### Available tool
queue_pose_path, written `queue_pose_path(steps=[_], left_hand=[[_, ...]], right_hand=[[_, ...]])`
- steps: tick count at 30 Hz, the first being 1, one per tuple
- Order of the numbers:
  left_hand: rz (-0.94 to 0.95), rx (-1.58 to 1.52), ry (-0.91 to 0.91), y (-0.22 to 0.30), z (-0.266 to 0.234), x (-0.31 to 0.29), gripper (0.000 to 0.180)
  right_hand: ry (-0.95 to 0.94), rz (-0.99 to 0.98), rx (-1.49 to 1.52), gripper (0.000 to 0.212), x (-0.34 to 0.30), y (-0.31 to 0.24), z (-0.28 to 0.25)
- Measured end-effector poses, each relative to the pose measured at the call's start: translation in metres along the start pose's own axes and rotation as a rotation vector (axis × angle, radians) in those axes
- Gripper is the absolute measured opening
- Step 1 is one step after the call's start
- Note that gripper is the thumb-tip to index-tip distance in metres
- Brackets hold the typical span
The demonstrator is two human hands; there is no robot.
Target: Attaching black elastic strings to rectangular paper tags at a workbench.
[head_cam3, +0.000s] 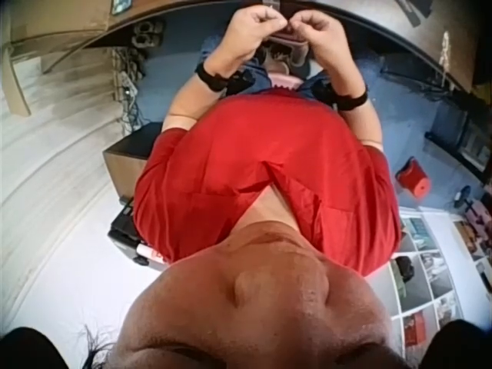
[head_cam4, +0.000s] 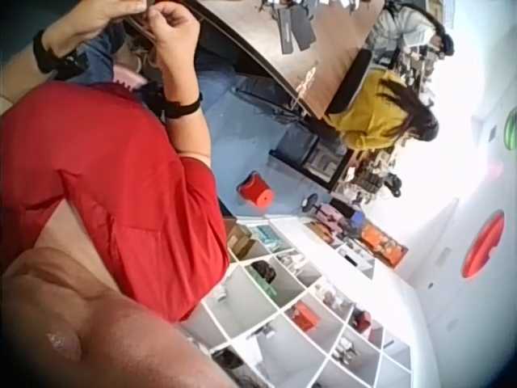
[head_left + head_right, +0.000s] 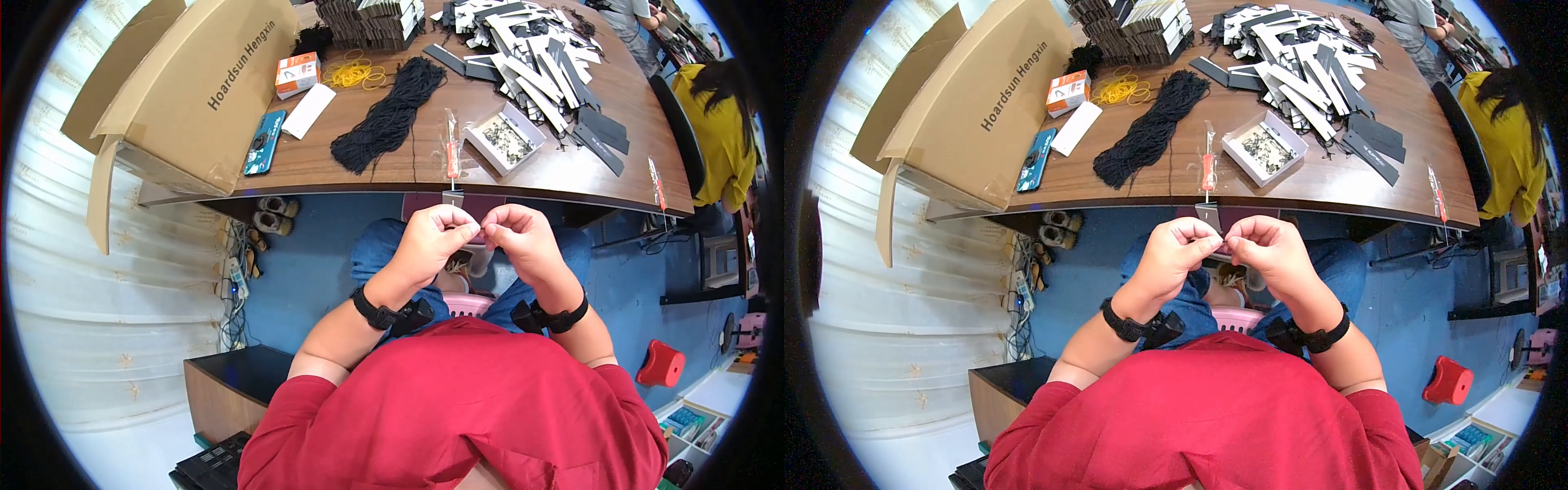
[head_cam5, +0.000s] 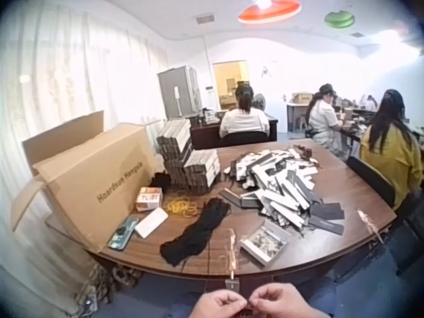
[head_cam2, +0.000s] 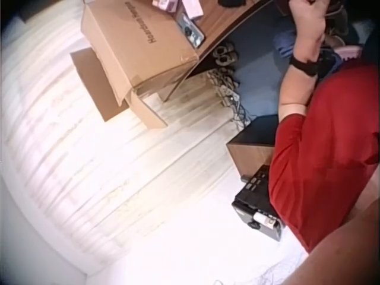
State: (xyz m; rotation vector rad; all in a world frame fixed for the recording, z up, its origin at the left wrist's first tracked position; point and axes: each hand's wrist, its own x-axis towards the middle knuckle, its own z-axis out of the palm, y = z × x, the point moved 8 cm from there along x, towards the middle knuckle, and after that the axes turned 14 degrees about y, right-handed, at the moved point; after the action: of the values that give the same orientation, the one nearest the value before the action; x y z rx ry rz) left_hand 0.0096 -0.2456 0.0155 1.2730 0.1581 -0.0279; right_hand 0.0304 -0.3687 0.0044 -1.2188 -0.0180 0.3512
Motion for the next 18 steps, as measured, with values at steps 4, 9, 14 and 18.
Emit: queue_pose_path(steps=[4, 9, 14, 18], left_hand=[[-0.014, -0.049, 0.011, 0.006, -0.001, 0.0, 0.011], [-0.007, -0.05, 0.035, 0.001, -0.005, 0.003, 0.012], [-0.021, -0.057, 0.044, -0.002, -0.007, 0.004, 0.012], [-0.042, -0.039, 0.04, -0.003, -0.007, 0.004, 0.01]], right_hand=[[-0.055, 0.136, 0.185, 0.014, 0.001, 0.003, 0.003], [0.18, -0.294, -0.219, 0.016, -0.008, -0.027, -0.013], [0.227, -0.681, -0.689, 0.013, -0.025, -0.058, 0.009], [0.247, -0.779, -0.753, 0.009, -0.026, -0.06, 0.009]])
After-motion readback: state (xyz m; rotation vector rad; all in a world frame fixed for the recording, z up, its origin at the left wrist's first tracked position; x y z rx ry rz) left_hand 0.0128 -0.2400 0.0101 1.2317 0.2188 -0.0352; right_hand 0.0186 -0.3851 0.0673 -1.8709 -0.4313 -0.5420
